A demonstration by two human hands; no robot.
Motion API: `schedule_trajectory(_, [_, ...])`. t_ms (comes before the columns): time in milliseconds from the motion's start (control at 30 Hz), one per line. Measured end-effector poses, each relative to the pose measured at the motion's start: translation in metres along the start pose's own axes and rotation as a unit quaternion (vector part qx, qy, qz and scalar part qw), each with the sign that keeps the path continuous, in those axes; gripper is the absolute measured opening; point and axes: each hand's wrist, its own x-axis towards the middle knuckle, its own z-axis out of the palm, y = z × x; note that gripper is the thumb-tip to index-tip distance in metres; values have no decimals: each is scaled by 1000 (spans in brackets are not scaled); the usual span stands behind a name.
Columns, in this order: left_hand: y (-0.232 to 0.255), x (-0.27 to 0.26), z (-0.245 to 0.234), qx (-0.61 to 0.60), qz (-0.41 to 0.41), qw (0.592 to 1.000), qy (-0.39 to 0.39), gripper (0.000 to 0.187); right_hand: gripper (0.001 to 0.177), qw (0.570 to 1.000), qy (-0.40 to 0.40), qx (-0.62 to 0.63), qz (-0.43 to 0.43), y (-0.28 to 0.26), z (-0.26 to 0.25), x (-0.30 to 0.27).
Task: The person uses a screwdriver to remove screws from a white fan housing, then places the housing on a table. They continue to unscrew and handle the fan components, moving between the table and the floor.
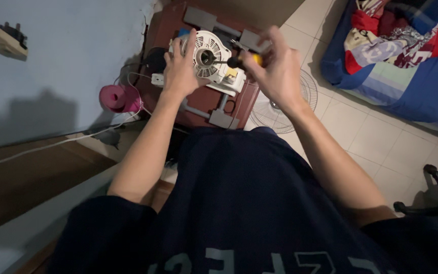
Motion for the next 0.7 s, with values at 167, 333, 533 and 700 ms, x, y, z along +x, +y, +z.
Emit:
schedule_trajectory(167, [1, 2, 1, 0, -4, 1000, 0, 140, 27, 945, -18, -148, -292, -1, -22, -1])
schedule_trajectory(333, [-1, 2, 1, 2, 6, 1000, 4, 138, 28, 969, -55, -173, -167, -1, -24, 2])
schedule_trajectory(533, [-3, 3, 3, 9, 0, 1000, 0, 139, 42, 959, 15, -257, -117, -5, -20, 3])
schedule_trajectory(700, [-5, 3, 4, 13, 33, 999, 28, 140, 46, 947, -56, -318, 5, 2, -17, 7])
